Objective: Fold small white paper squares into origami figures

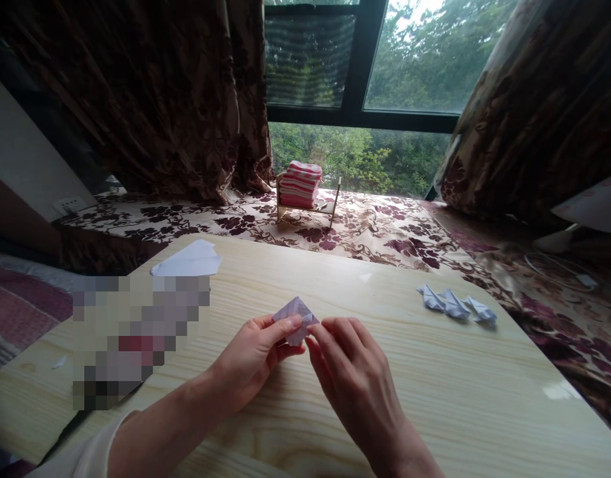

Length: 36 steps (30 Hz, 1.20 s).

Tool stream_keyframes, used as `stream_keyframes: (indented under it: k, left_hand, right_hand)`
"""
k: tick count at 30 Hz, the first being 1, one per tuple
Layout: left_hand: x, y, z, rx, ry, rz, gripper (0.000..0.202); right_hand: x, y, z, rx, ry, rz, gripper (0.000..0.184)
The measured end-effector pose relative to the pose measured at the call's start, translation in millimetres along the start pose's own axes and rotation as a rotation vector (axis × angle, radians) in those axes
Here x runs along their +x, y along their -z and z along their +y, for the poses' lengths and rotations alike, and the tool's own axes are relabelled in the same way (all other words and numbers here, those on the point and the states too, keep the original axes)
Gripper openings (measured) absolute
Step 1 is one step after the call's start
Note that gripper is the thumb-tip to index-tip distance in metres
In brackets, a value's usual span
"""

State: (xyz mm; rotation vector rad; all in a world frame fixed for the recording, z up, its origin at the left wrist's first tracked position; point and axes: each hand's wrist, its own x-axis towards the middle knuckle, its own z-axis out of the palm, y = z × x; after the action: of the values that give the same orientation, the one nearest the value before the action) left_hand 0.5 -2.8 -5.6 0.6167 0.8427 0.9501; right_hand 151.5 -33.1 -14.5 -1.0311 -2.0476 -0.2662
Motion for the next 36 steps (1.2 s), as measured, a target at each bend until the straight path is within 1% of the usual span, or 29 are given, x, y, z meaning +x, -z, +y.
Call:
stream_keyframes:
  k: [5, 10, 15, 22, 28, 32, 36]
  left_hand:
    - [0.4, -0.2, 0.5, -0.011, -0.016, 0.004, 0.017]
    - [0.2, -0.9, -0.5, 0.001, -0.007, 0.007, 0.019]
    - [0.7, -0.3, -1.2, -0.012, 0.008, -0.005, 0.021]
    - [-0.9, -1.6, -0.2, -0.014, 0.015, -0.016, 0.022]
    - [-2.5, -3.3, -1.9, 0.076, -0.040, -0.008, 0.023]
    - [-3.6, -4.9, -2.4, 0.153, -0.096, -0.026, 0.022]
    - [-5.1, -6.3, -1.0, 0.207, -0.113, -0.019, 0.020]
  right_hand:
    - [0.8, 0.7, -0.6, 0.004, 0.018, 0.008, 0.023]
    - [-1.0, 1.2, 1.0, 0.066, -0.023, -0.023, 0.023]
    - [-2.7, 1.5, 1.8, 0.024, -0.030, -0.040, 0.027]
    - [-1.1, 3.0, -0.2, 0.012, -0.007, -0.022, 0.025]
    - [-1.6, 1.9, 0.1, -0.010, -0.022, -0.016, 0.018]
    - [-1.1, -0.2, -0.7, -0.020, -0.074, 0.006, 0.013]
    - [-0.6, -1.7, -2.3, -0.010, -0.128, 0.013, 0.009]
